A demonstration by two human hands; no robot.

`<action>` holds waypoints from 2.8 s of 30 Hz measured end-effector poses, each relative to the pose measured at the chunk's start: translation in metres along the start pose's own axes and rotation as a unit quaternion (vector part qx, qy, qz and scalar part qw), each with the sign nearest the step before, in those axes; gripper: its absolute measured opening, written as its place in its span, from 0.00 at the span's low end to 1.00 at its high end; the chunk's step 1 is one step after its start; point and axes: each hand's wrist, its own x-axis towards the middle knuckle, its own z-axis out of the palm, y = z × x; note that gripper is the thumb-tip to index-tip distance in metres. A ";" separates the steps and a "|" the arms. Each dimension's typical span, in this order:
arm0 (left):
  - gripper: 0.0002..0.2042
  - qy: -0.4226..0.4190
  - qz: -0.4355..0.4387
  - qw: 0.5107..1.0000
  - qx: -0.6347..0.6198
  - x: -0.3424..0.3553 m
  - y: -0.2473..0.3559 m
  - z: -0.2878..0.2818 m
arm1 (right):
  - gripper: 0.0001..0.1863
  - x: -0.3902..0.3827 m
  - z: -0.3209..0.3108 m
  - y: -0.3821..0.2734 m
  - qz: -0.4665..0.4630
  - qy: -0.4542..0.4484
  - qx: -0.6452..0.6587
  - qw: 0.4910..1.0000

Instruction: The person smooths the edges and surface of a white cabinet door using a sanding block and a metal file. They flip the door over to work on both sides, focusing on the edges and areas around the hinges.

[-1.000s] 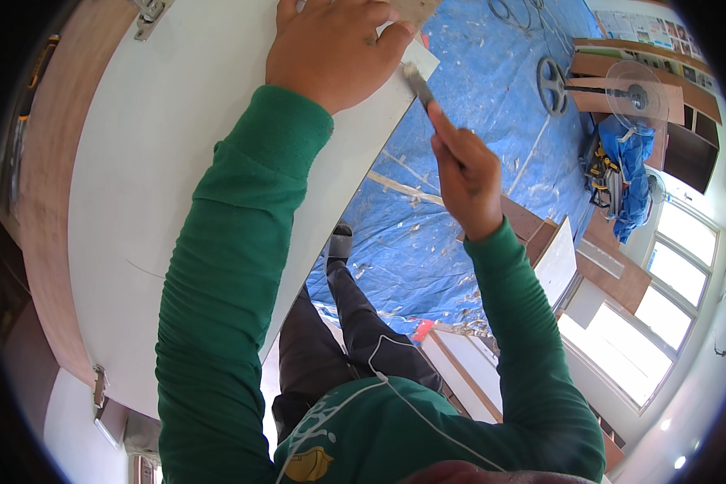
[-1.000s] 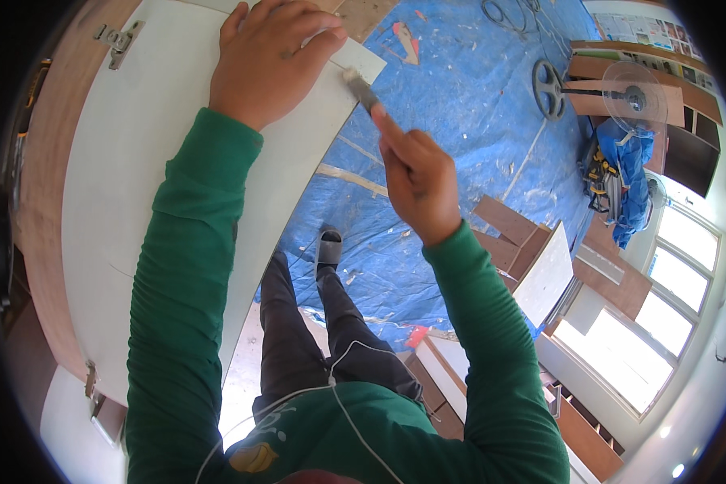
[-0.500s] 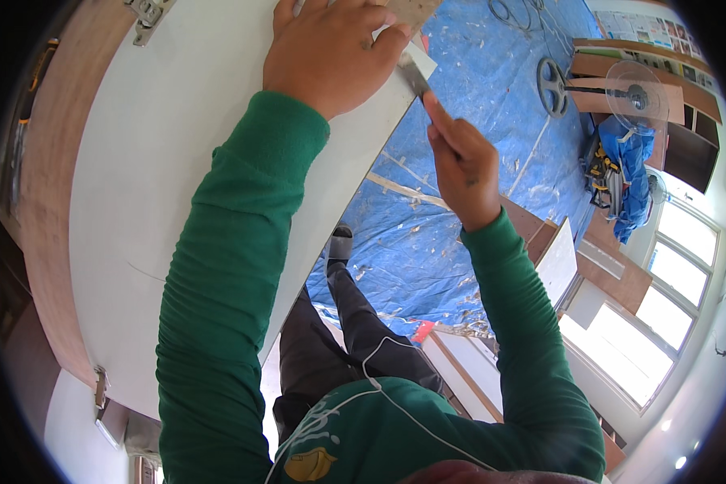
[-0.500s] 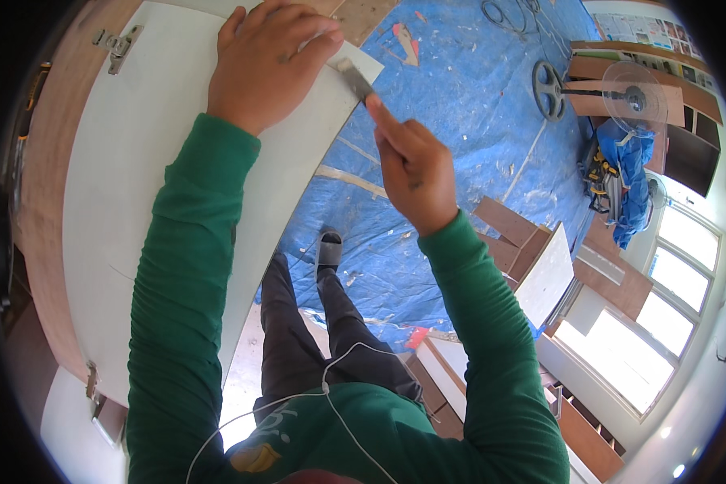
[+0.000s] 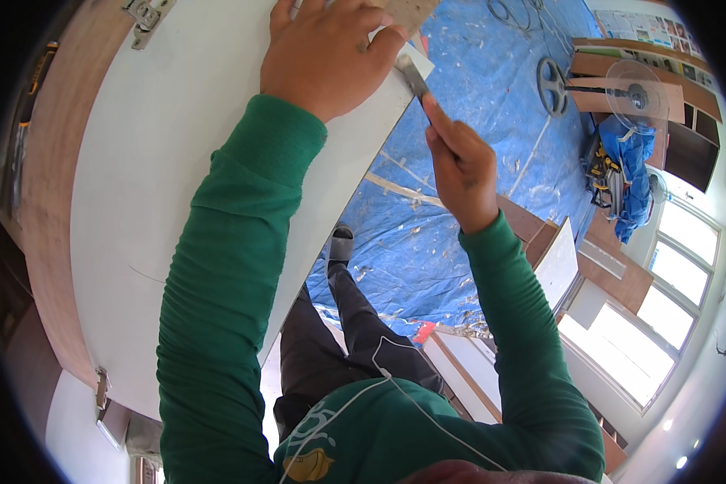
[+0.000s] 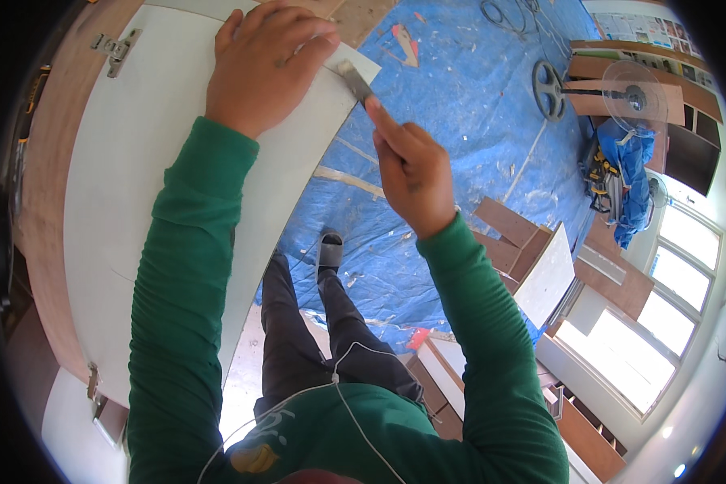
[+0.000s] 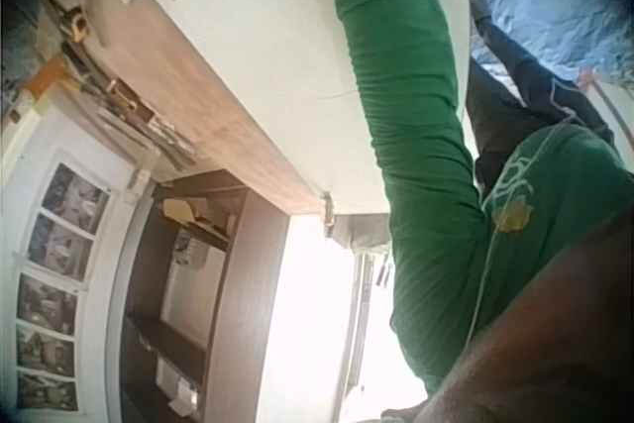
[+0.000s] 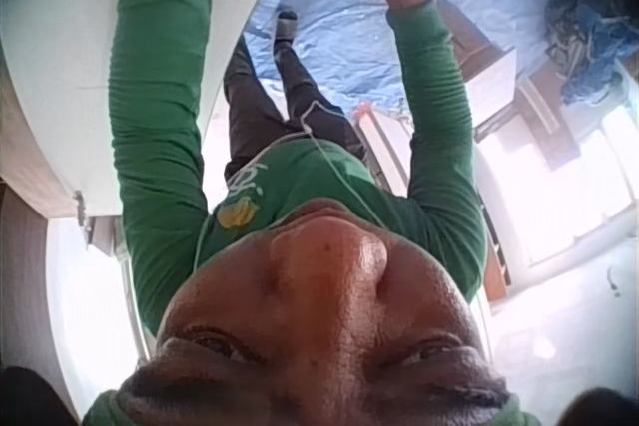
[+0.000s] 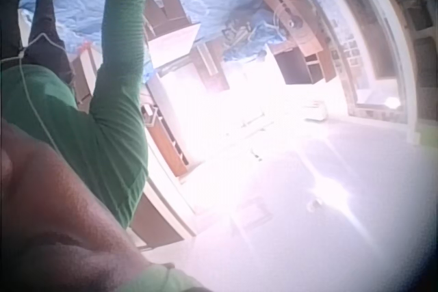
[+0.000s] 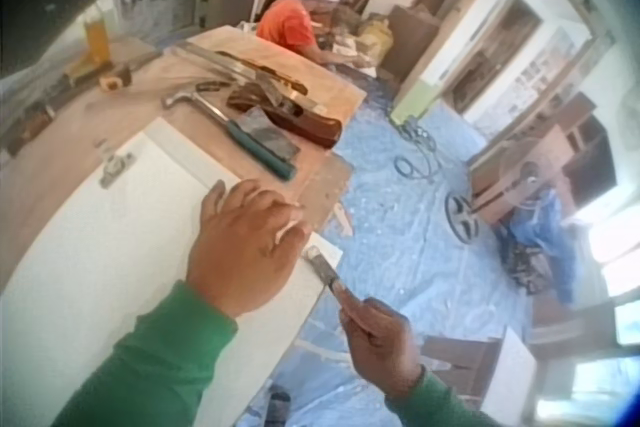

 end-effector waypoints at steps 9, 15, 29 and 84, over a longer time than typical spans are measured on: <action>0.13 -0.005 -0.007 1.000 0.004 0.000 0.000 -0.003 | 0.24 -0.005 0.002 -0.002 -0.010 0.001 0.018 1.000; 0.12 0.013 0.008 1.000 0.007 -0.001 0.000 0.000 | 0.23 0.001 0.008 0.005 0.054 0.019 0.097 0.994; 0.11 0.028 0.010 1.000 0.002 -0.002 -0.002 0.002 | 0.20 0.004 -0.009 -0.013 0.208 -0.066 0.173 0.960; 0.14 0.046 0.018 0.999 0.016 -0.003 -0.005 0.005 | 0.21 0.019 0.011 0.005 0.260 -0.045 0.234 0.936</action>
